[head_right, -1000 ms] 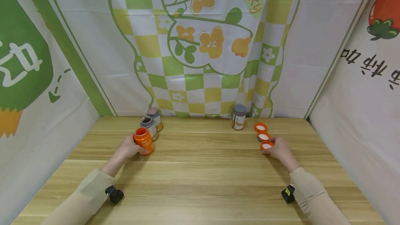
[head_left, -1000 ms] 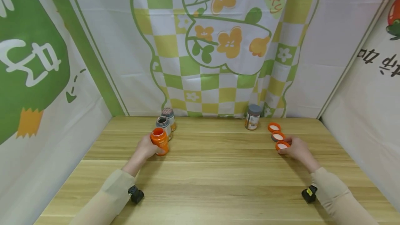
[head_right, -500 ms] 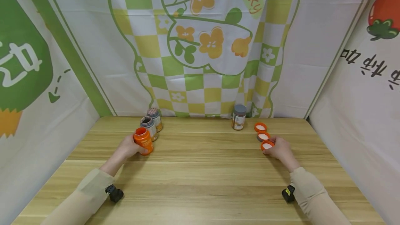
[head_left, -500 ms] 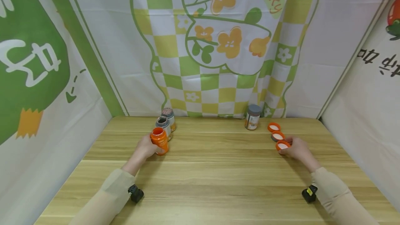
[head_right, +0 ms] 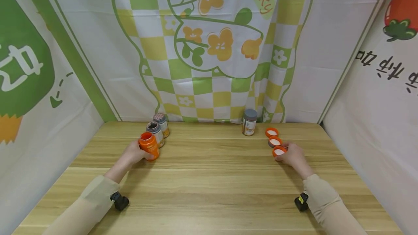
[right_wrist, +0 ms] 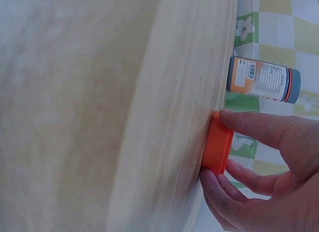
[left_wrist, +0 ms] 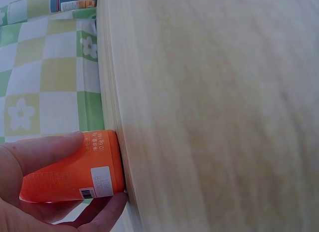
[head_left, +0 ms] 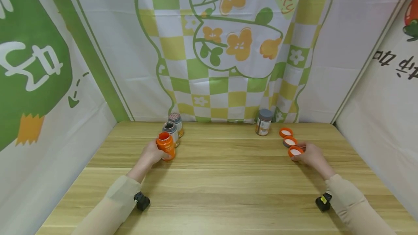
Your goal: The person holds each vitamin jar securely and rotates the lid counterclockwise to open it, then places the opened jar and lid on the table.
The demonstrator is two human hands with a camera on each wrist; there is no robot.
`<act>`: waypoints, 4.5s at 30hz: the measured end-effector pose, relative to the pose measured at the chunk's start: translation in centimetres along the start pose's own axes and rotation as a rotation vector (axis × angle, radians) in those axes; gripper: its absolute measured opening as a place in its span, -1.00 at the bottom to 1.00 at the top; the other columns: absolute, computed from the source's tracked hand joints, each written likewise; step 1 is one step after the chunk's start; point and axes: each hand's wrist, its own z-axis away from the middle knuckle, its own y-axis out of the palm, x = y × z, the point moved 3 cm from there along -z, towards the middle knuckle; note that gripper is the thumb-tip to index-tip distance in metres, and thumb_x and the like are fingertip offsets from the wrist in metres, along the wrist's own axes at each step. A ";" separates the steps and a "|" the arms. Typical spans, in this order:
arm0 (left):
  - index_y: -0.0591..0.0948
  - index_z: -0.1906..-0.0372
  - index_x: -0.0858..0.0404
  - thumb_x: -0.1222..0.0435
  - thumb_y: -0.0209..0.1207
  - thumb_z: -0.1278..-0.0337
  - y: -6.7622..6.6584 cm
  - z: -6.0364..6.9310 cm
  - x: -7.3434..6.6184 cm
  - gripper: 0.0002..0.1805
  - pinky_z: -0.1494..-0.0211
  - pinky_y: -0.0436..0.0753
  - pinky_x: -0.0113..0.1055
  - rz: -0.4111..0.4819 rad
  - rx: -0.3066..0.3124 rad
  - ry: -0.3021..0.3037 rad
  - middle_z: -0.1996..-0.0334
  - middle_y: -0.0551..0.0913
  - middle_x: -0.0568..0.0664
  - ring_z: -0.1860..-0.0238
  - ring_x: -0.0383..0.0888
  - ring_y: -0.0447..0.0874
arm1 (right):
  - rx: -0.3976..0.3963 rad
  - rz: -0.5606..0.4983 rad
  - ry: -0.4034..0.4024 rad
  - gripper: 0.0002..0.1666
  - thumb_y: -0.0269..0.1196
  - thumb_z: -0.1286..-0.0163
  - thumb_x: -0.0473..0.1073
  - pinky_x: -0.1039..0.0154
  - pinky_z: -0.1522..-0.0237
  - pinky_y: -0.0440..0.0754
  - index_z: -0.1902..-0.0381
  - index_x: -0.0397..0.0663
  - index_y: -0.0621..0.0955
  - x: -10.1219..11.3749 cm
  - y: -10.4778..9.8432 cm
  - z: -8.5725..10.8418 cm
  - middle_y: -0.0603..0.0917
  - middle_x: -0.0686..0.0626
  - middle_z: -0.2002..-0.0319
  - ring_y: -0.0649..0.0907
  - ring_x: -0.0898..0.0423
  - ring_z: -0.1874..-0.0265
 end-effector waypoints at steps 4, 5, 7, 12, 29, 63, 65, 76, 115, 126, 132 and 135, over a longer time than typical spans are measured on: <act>0.32 -0.20 0.51 0.48 0.35 0.23 0.0 -0.1 0.0 -0.25 -0.27 0.33 0.13 -0.004 -0.001 0.004 -0.14 0.46 0.38 -0.10 0.24 0.45 | -0.004 -0.004 0.000 -0.22 0.42 -0.01 -0.15 -0.05 0.11 0.50 -0.11 -0.50 0.41 -0.1 0.0 0.0 0.56 -0.44 0.05 0.56 -0.26 0.11; 0.32 -0.20 0.51 0.48 0.35 0.23 0.0 -0.1 0.0 -0.25 -0.27 0.33 0.12 -0.004 -0.003 0.003 -0.14 0.46 0.38 -0.11 0.24 0.45 | -0.004 -0.003 0.000 -0.22 0.42 -0.01 -0.15 -0.05 0.11 0.50 -0.11 -0.50 0.41 -0.1 0.0 0.0 0.56 -0.44 0.06 0.56 -0.26 0.11; 0.32 -0.20 0.52 0.47 0.35 0.23 -0.1 -0.2 0.1 -0.25 -0.27 0.33 0.12 -0.009 -0.006 0.005 -0.13 0.46 0.39 -0.11 0.24 0.45 | -0.005 -0.001 0.000 -0.22 0.42 0.00 -0.15 -0.05 0.11 0.50 -0.11 -0.50 0.41 -0.1 0.0 0.0 0.56 -0.44 0.05 0.56 -0.26 0.11; 0.34 -0.19 0.52 0.46 0.36 0.24 -0.1 -0.4 0.3 -0.25 -0.27 0.33 0.12 -0.026 -0.012 0.014 -0.12 0.47 0.39 -0.11 0.25 0.45 | 0.002 -0.005 0.010 -0.22 0.40 -0.02 -0.16 -0.04 0.11 0.51 -0.13 -0.50 0.40 0.0 -0.1 0.0 0.54 -0.45 0.03 0.55 -0.27 0.09; 0.32 -0.23 0.50 0.42 0.36 0.21 -0.1 -0.1 0.6 -0.22 -0.27 0.34 0.13 0.020 0.010 0.011 -0.17 0.44 0.38 -0.14 0.25 0.43 | -0.009 -0.019 -0.005 -0.24 0.42 -0.02 -0.16 -0.05 0.09 0.50 -0.09 -0.51 0.42 0.0 -0.2 0.1 0.56 -0.45 0.05 0.57 -0.27 0.09; 0.47 0.22 0.41 0.29 0.29 0.04 -1.6 3.6 1.3 -0.66 0.27 0.44 -0.34 -0.043 -0.116 0.064 0.33 0.56 0.13 0.27 -0.04 0.52 | -0.013 -0.084 0.063 -0.38 0.38 -0.10 -0.11 0.20 0.36 0.54 0.07 -0.49 0.43 -0.7 -1.4 3.0 0.60 -0.39 0.18 0.60 -0.15 0.24; 0.52 0.27 0.39 0.29 0.29 0.04 -1.5 3.7 1.1 -0.72 0.29 0.45 -0.34 -0.055 -0.124 0.088 0.36 0.60 0.12 0.30 -0.06 0.55 | -0.019 -0.078 0.061 -0.43 0.37 -0.11 -0.10 0.25 0.42 0.51 0.12 -0.46 0.46 -0.9 -1.3 3.2 0.60 -0.35 0.22 0.59 -0.08 0.30; 0.66 0.36 0.30 0.29 0.29 -0.01 -0.3 4.3 -0.3 -0.86 0.36 0.49 -0.35 -0.085 -0.055 0.171 0.43 0.67 0.02 0.40 -0.17 0.55 | -0.001 -0.026 0.019 -0.60 0.28 -0.21 -0.03 0.25 0.51 0.49 0.26 -0.31 0.56 0.3 -0.8 3.8 0.62 -0.12 0.42 0.55 0.13 0.55; 0.61 0.09 0.31 0.26 0.26 -0.08 8.3 0.7 -7.7 -0.70 -0.04 0.55 -0.08 0.002 0.057 0.347 0.14 0.68 0.09 0.06 0.04 0.60 | 0.035 0.022 -0.186 -0.60 0.19 -0.32 -0.04 0.00 0.11 0.57 0.08 -0.28 0.59 5.7 3.1 2.4 0.68 -0.21 0.17 0.64 -0.13 0.14; 0.60 0.00 0.25 0.20 0.26 -0.09 11.2 -1.7 -10.1 -0.63 -0.09 0.53 -0.06 -0.002 0.056 0.397 0.03 0.65 0.09 -0.03 0.06 0.57 | 0.063 -0.014 -0.182 -0.58 0.18 -0.34 -0.05 0.00 0.10 0.58 0.03 -0.30 0.56 5.9 3.4 2.4 0.66 -0.23 0.14 0.63 -0.13 0.11; 0.59 -0.02 0.24 0.22 0.24 -0.11 12.5 -2.7 -11.7 -0.64 -0.11 0.51 -0.06 0.031 0.091 0.423 -0.02 0.62 0.13 -0.07 0.08 0.54 | 0.072 -0.018 -0.179 -0.59 0.18 -0.35 -0.04 0.03 0.11 0.59 0.03 -0.28 0.55 5.9 3.7 2.2 0.66 -0.22 0.14 0.63 -0.13 0.11; 0.58 -0.02 0.25 0.21 0.23 -0.11 13.1 -3.3 -12.3 -0.63 -0.11 0.52 -0.06 0.034 0.091 0.437 -0.03 0.62 0.14 -0.07 0.08 0.54 | 0.070 -0.019 -0.184 -0.60 0.18 -0.34 -0.04 0.03 0.11 0.59 0.05 -0.27 0.56 6.0 3.8 2.1 0.66 -0.21 0.15 0.64 -0.12 0.12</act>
